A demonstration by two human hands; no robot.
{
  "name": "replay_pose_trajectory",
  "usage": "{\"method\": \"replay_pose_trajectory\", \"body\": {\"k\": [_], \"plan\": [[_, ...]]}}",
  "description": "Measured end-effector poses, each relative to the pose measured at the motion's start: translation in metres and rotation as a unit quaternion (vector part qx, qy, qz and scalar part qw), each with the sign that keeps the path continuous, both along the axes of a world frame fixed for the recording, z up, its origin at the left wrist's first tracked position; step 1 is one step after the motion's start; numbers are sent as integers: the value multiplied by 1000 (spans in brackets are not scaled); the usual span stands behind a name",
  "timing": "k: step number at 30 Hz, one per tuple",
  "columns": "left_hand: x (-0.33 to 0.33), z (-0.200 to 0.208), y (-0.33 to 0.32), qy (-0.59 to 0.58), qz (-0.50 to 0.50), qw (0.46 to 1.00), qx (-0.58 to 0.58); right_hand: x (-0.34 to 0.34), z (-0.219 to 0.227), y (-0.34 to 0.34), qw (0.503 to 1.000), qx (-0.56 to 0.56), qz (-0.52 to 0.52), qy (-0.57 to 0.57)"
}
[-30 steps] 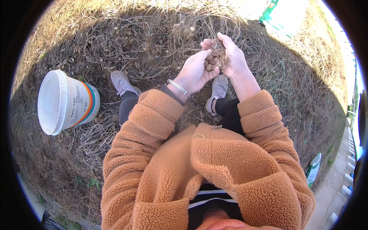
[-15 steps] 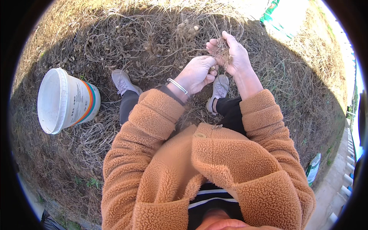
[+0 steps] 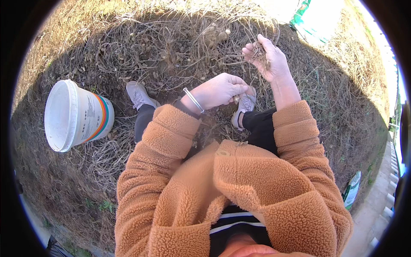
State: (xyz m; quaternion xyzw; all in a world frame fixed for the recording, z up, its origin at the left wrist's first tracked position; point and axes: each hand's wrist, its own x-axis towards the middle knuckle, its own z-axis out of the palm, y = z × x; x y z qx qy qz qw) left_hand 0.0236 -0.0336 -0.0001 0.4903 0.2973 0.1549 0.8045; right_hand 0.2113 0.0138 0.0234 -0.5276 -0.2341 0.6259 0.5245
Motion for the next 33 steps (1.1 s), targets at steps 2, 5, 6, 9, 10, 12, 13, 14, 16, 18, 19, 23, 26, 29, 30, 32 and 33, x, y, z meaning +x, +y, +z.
{"method": "replay_pose_trajectory", "body": {"k": [2, 5, 6, 9, 10, 12, 13, 14, 16, 18, 19, 23, 26, 29, 30, 32, 33], "plan": [[-13, 0, 11, 75, 103, 986, 107, 12, 7, -2, 999, 10, 39, -6], [-38, -3, 41, 172, 349, 903, 180, 27, 19, -9, 994, 2, 88, -58], [-45, -6, 50, 181, 368, 895, 174, 31, 23, -13, 992, 1, 103, -79], [-40, -20, 66, 114, 370, 903, 187, 43, 35, -25, 981, 12, 148, -125], [-34, -25, 68, 111, 338, 918, 177, 46, 37, -29, 977, 5, 157, -145], [-22, -33, 69, 74, 269, 934, 222, 53, 40, -36, 969, 22, 193, -155], [-16, -35, 69, 80, 258, 930, 248, 56, 41, -39, 967, 28, 210, -139], [-10, -36, 70, 88, 244, 927, 272, 58, 41, -42, 962, 38, 224, -151], [-1, -36, 70, 128, 222, 935, 246, 63, 41, -46, 953, 47, 245, -170], [6, -34, 70, 129, 187, 952, 203, 69, 42, -50, 944, 63, 272, -174], [8, -32, 70, 109, 162, 965, 175, 72, 41, -51, 942, 70, 282, -167], [9, -22, 66, 105, 185, 968, 132, 88, 35, -50, 939, 79, 277, -190], [1, -14, 66, 116, 171, 974, 97, 104, 24, -40, 925, 63, 240, -287], [-4, -9, 62, 153, 153, 967, 136, 112, 12, -26, 860, -23, 206, -466], [-6, -7, 61, 146, 150, 969, 129, 109, 7, -25, 814, 13, 177, -553], [-10, -4, 58, 124, 146, 975, 116, 98, 3, -26, 702, 28, 91, -706], [-10, -3, 56, 130, 163, 969, 129, 94, 6, -28, 655, 49, 49, -753]]}}
